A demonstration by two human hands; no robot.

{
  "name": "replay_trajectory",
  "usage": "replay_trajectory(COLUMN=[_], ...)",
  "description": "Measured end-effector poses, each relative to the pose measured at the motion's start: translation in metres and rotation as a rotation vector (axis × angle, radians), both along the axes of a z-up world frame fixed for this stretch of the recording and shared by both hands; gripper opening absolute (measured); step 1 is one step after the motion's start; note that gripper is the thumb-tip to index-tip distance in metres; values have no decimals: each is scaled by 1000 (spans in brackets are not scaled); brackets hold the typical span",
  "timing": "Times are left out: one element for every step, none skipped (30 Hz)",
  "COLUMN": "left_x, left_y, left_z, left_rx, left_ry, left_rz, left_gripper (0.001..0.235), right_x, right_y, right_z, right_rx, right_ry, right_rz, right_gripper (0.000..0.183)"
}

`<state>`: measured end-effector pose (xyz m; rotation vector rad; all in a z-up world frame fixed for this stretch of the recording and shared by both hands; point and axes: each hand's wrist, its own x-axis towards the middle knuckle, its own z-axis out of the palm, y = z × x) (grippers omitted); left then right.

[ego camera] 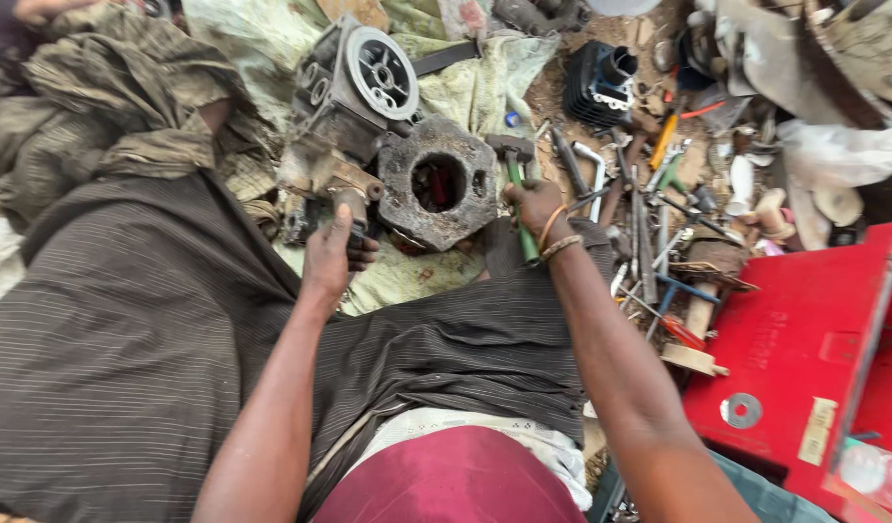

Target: The person is sitting on the ground repairing a small engine block. They use a wrench to loosen a bolt on the crankshaft, then use a hammer to tap the crankshaft and remove it from the engine casing.

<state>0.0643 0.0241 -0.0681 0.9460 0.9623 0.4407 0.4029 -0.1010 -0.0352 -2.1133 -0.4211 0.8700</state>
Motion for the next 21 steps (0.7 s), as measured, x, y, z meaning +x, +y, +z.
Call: replay_trajectory(left_x=[1, 3, 6, 9, 14, 14, 16, 13, 12, 14, 17, 16, 13, 13, 13, 10, 7, 8, 9, 10, 11], left_y=[0, -3, -5, -1, 3, 8, 12, 10, 10, 10, 10, 12, 13, 16, 18, 19, 19, 19, 20, 20, 20], left_z=[0, 1, 3, 7, 10, 14, 17, 17, 16, 13, 10, 8, 6, 4, 3, 3, 3, 2, 1, -1, -3], left_rx=[-21, -32, -44, -46, -53, -57, -62, -1, 58, 114, 136, 159, 181, 155, 130, 108, 166, 225, 285, 235, 185], left_ry=[3, -18, -40, -61, -61, -56, -50, 18, 88, 160, 230, 302, 375, 342, 310, 278, 275, 268, 260, 296, 330], left_rz=[4, 7, 10, 23, 21, 36, 50, 45, 40, 29, -3, -40, -79, -80, -80, -79, -44, -11, 23, -1, -25], left_gripper=[73, 72, 71, 70, 69, 68, 68, 70, 73, 77, 79, 80, 82, 81, 81, 81, 80, 79, 78, 78, 79], right_x=[0, -4, -11, -20, -32, -44, -49, -52, -55, -54, -50, -48, -46, -45, -46, -48, -50, -52, -50, -49, -46], right_y=[-4, -13, -24, -34, -45, -54, -58, -58, -58, -55, -47, -36, -25, -13, -2, 7, 11, 11, 10, 7, 4], right_z=[21, 43, 69, 94, 117, 136, 153, 161, 165, 164, 159, 150, 140, 129, 115, 103, 93, 86, 82, 79, 79], right_rx=[26, 1, -24, -17, -9, 190, 390, 359, 328, 295, 185, 78, -28, -81, -134, -183, -143, -105, -66, -22, 24], right_ry=[68, -27, -121, -226, -332, -386, -430, -425, -421, -417, -492, -567, -642, -607, -571, -535, -564, -596, -627, -650, -671], right_rz=[5, 38, 71, 110, 150, 243, 341, 358, 374, 388, 445, 498, 550, 626, 702, 778, 853, 926, 999, 1004, 1008], right_gripper=[39, 39, 38, 45, 52, 55, 59, 54, 50, 46, 38, 34, 33, 34, 36, 37, 39, 42, 45, 43, 43])
